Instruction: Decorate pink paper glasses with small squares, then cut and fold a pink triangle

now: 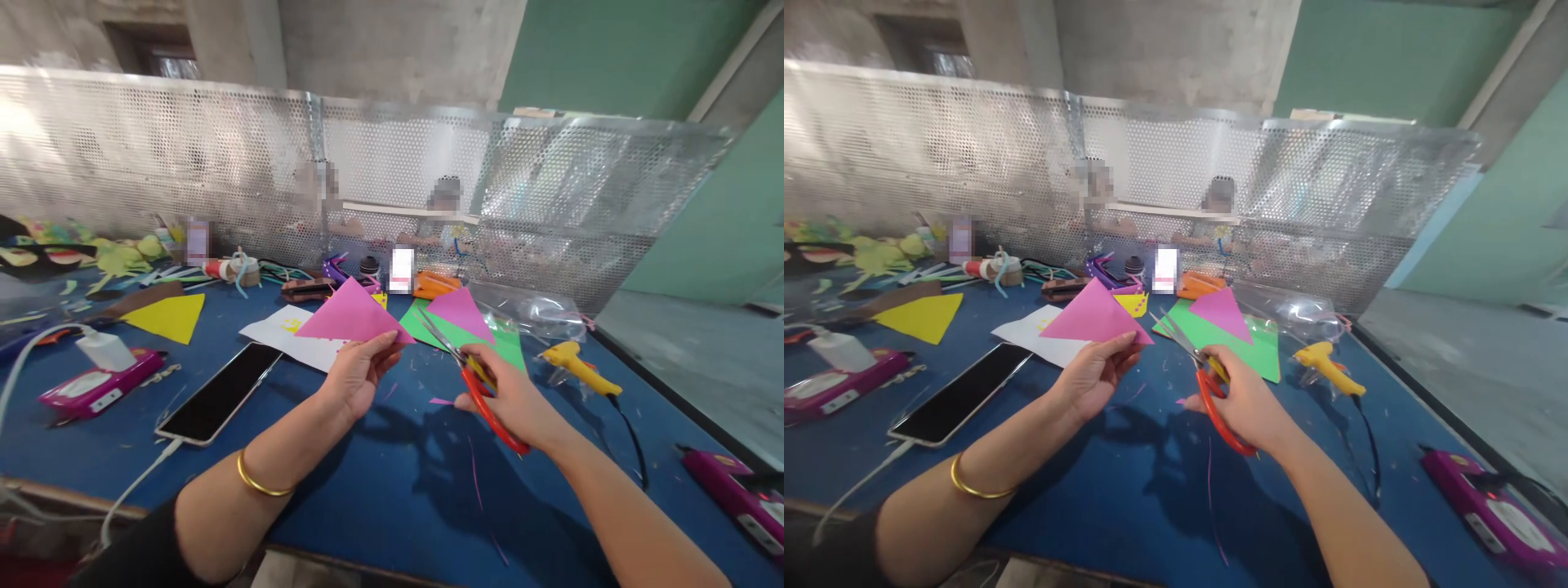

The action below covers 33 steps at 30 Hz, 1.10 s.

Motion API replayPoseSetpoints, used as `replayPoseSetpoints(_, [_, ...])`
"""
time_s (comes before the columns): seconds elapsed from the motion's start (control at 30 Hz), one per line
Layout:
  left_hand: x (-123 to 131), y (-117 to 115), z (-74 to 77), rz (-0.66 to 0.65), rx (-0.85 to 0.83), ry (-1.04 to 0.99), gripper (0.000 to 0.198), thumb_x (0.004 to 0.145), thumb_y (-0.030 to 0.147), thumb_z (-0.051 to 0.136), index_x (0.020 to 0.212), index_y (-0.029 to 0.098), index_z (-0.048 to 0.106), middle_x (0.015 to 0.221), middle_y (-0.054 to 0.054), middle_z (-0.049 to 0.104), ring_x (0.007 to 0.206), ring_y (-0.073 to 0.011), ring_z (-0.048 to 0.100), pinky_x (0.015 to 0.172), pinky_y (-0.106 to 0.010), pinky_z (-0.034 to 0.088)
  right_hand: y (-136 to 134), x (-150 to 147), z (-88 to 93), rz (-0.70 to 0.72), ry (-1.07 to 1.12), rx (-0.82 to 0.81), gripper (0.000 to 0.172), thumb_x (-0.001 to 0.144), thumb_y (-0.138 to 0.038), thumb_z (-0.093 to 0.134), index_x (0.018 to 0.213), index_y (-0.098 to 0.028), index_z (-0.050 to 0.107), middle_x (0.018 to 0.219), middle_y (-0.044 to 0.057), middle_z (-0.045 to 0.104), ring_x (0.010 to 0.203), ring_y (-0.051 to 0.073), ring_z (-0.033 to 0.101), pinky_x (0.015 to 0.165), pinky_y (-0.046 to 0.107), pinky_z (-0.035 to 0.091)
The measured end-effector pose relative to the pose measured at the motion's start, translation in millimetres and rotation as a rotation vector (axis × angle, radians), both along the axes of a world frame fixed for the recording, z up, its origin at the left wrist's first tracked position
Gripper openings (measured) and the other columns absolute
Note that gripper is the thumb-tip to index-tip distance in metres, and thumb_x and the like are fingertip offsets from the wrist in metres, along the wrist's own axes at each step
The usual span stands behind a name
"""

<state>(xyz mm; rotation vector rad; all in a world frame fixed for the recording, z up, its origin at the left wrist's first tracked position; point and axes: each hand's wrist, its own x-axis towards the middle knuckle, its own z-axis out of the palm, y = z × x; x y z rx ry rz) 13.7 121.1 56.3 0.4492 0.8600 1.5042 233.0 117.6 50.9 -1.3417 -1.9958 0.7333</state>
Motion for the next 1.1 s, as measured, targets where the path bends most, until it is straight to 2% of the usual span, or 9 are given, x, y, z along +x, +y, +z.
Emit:
replayPoseSetpoints(0.07, [1.0, -0.1, -0.6, 0.010, -0.002, 0.005, 0.008, 0.074, 0.003, 0.070, 0.069, 0.009, 0.072, 0.066, -0.005, 0.074, 0.062, -0.0133, 0.070, 0.052, -0.018, 0.056, -0.7, 8.3, -3.4, -0.091, -0.091, 0.030, 0.056, 0.067, -0.045, 0.075, 0.114, -0.023, 0.054, 0.083, -0.001, 0.057, 0.075, 0.019, 0.057, 0.071, 0.035, 0.050])
replayPoseSetpoints(0.13, [2.2, -0.1, -1.7, 0.018, -0.005, 0.015, 0.009, 0.074, 0.002, 0.070, 0.068, 0.009, 0.072, 0.066, -0.005, 0.074, 0.063, -0.0139, 0.071, 0.052, -0.018, 0.055, -2.5, 14.5, -5.6, -0.115, -0.078, 0.045, 0.054, 0.068, -0.047, 0.074, 0.114, -0.024, 0.055, 0.080, -0.002, 0.056, 0.071, 0.018, 0.057, 0.067, 0.033, 0.049])
replayPoseSetpoints(0.23, [3.7, -0.5, -3.4, 0.022, -0.007, 0.032, 0.010, 0.074, 0.003, 0.069, 0.068, 0.009, 0.073, 0.067, -0.006, 0.074, 0.065, -0.0143, 0.072, 0.053, -0.018, 0.055, -7.2, 15.3, -7.0, -0.028, -0.011, 0.051, 0.056, 0.069, -0.046, 0.075, 0.117, -0.025, 0.054, 0.080, -0.003, 0.056, 0.069, 0.017, 0.057, 0.065, 0.031, 0.050])
replayPoseSetpoints(0.33, [5.3, -2.0, -3.8, 0.010, -0.007, 0.046, 0.009, 0.074, 0.003, 0.070, 0.068, 0.009, 0.073, 0.068, -0.006, 0.075, 0.065, -0.0147, 0.072, 0.052, -0.017, 0.055, -12.5, 9.6, -6.8, 0.030, -0.050, 0.100, 0.057, 0.069, -0.044, 0.076, 0.119, -0.025, 0.056, 0.085, 0.000, 0.059, 0.069, 0.016, 0.056, 0.066, 0.032, 0.050])
replayPoseSetpoints(0.67, [10.6, -6.4, -1.7, -0.014, -0.012, 0.060, 0.011, 0.073, 0.003, 0.070, 0.064, 0.009, 0.071, 0.063, -0.006, 0.073, 0.058, -0.0124, 0.070, 0.050, -0.016, 0.054, -14.4, 1.1, -9.7, 0.038, -0.166, 0.247, 0.056, 0.075, -0.043, 0.071, 0.124, -0.020, 0.057, 0.092, 0.004, 0.060, 0.072, 0.017, 0.057, 0.064, 0.032, 0.049])
replayPoseSetpoints(0.9, [12.0, -8.1, -2.6, -0.005, -0.023, 0.056, 0.010, 0.070, 0.002, 0.071, 0.064, 0.009, 0.070, 0.064, -0.006, 0.073, 0.058, -0.0135, 0.070, 0.052, -0.018, 0.055, -16.5, 0.1, -12.4, 0.026, -0.167, 0.271, 0.054, 0.075, -0.043, 0.072, 0.123, -0.023, 0.057, 0.095, 0.004, 0.063, 0.070, 0.017, 0.059, 0.063, 0.032, 0.050])
replayPoseSetpoints(1.1, [13.1, -7.9, -5.2, -0.007, -0.009, 0.043, 0.013, 0.073, 0.001, 0.068, 0.065, 0.011, 0.070, 0.067, -0.006, 0.074, 0.061, -0.0136, 0.071, 0.056, -0.019, 0.057, -16.9, 0.2, -11.9, 0.038, -0.161, 0.271, 0.055, 0.074, -0.044, 0.073, 0.122, -0.021, 0.058, 0.096, 0.005, 0.064, 0.074, 0.017, 0.060, 0.068, 0.033, 0.052])
